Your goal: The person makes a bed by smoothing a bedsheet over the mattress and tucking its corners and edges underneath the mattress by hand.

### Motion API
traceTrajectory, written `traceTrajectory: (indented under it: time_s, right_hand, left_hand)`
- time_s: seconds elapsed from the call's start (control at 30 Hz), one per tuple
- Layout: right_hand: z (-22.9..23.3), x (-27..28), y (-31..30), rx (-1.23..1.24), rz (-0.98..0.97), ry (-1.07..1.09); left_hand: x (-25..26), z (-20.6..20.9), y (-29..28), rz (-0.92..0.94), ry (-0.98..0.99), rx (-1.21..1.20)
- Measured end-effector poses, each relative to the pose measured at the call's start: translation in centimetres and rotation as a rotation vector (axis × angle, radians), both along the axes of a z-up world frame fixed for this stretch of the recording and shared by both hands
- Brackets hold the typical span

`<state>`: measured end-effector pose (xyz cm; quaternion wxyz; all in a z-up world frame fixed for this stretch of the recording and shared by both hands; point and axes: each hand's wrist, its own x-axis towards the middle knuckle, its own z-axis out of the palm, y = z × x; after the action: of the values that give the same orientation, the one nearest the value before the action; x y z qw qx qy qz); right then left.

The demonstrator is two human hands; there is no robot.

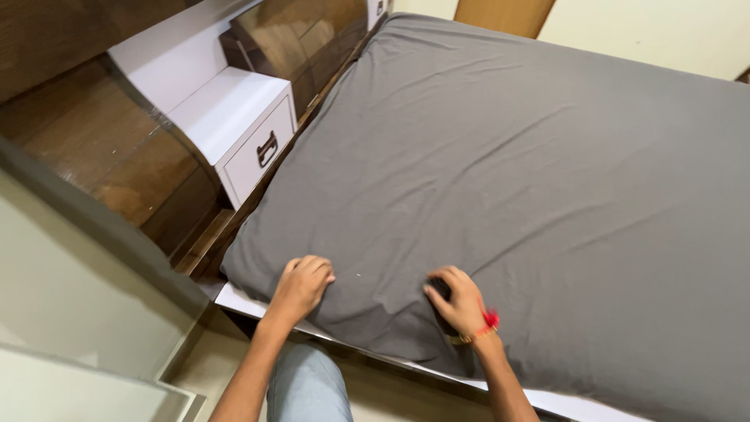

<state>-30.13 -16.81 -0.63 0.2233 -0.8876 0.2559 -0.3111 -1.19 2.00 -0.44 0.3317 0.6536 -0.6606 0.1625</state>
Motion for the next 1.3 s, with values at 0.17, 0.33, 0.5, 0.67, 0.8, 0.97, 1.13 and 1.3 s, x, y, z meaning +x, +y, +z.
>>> traceTrajectory:
  time_s: [0.17, 0.33, 0.5, 0.67, 0.8, 0.97, 1.13, 1.3]
  right_hand:
    - [-0.4, -2.4, 2.1, -0.163, -0.009, -0.097]
    - [-2.4, -1.0, 2.0, -0.160, -0.098, -0.086]
    - [-1.7, -2.5, 2.9, -0.096, -0.063, -0.081]
    - [0.0, -3.7, 2.2, -0.235, -0.120, -0.131]
    - [-2.0, -3.2, 1.1, -0.161, -0.183, -0.110]
    - [-3.1, -3.6, 0.4, -0.174, -0.211, -0.061]
    - [-1.7, -2.9, 1.9, -0.286, -0.238, -0.235]
    - [-1.8, -1.7, 1.6, -0.245, -0.324, -0.139]
  left_hand:
    - [-1.4, 1.5, 0.4, -0.062, 0.052, 0.116]
    - [-3.4, 1.0, -2.9, -0.262, 0.026, 0.025]
    - [-3.0, -1.3, -4.6, -0.229, 0.050, 0.116]
    - [-3.2, -0.6, -4.8, -0.232, 0.052, 0.179]
    - [-4.3, 1.2, -6.5, -0.271, 0.080, 0.224]
    - [-5.9, 0.4, -10.5, -0.317, 0.105, 0.287]
    - [-6.7, -0.7, -12.4, -0.148, -0.052, 0.390]
    - [-6.4, -0.3, -11.4, -0.203, -0.071, 0.370]
